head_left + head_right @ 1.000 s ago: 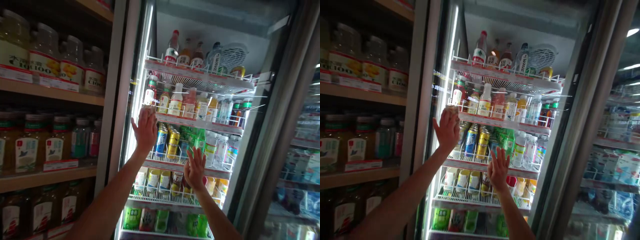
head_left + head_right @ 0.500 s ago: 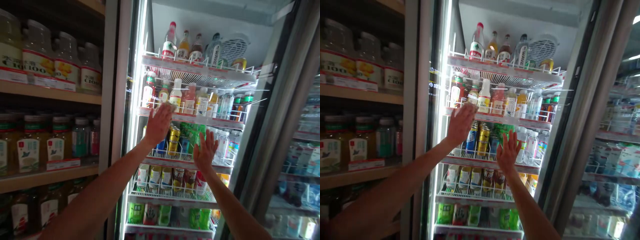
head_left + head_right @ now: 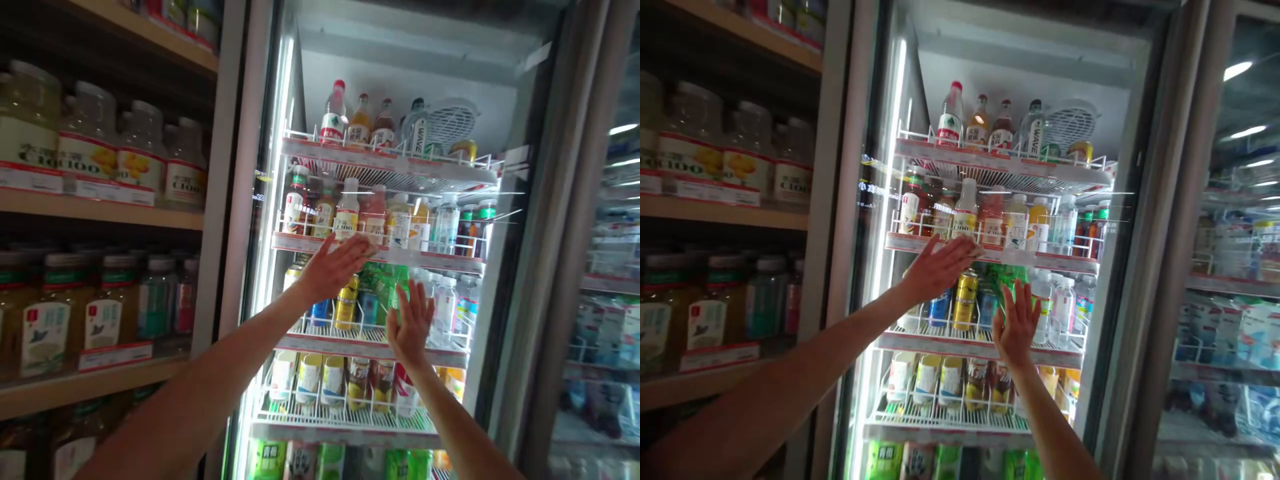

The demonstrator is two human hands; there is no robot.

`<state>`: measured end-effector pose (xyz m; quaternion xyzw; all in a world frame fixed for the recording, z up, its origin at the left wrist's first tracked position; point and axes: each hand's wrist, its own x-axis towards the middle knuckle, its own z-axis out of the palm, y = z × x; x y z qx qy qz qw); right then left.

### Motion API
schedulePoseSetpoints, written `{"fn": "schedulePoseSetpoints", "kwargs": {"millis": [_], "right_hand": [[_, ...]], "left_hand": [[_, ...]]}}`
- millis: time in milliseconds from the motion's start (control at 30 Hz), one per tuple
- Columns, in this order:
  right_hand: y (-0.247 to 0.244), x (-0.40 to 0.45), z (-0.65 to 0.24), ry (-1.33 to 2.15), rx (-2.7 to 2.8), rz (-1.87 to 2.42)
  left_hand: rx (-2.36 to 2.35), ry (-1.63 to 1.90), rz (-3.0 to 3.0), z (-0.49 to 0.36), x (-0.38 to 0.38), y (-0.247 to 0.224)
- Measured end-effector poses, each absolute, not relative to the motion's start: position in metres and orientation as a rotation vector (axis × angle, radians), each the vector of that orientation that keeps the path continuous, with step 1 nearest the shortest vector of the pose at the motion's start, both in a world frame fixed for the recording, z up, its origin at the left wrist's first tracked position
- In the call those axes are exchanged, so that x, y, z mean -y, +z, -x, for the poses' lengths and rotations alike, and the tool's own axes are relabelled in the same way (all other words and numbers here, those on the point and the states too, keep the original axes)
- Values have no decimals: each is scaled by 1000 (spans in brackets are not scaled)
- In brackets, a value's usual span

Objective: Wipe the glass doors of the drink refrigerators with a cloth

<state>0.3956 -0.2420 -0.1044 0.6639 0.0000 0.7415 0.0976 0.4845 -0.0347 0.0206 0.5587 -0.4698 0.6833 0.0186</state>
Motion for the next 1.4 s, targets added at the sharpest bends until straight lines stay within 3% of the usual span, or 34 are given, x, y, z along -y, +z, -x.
{"fn": "schedulePoseSetpoints", "kwargs": {"millis": [200, 367, 433, 533, 600, 800, 1000, 1067, 1200, 1400], "right_hand": [[-106, 243, -395, 2194, -3, -1974], [-106, 243, -395, 2222, -29, -1959], [-105, 243, -396, 2227, -40, -1949], [-105, 242, -396, 2232, -37, -1946], [-105, 242, -395, 2235, -33, -1949], [-106, 245, -397, 2228, -34, -1936], [-107, 245, -397, 2220, -21, -1952], [-107, 245, -397, 2215, -14, -1960], [-107, 245, -396, 2218, -33, -1953], [-107, 244, -396, 2214, -3, -1980]], "left_hand": [[757, 1939, -1713, -501, -2, 46], [1470, 2073, -1782, -496, -4, 25], [1449, 2068, -1774, -501, -13, 32], [970, 2009, -1739, -508, -25, 50], [886, 1988, -1749, -506, -21, 48], [1578, 2112, -1851, -485, 12, -5], [731, 2023, -1732, -502, -14, 21], [839, 2051, -1749, -502, -12, 9], [1490, 2122, -1786, -500, -9, -25], [839, 2016, -1753, -508, -28, -19]]}}
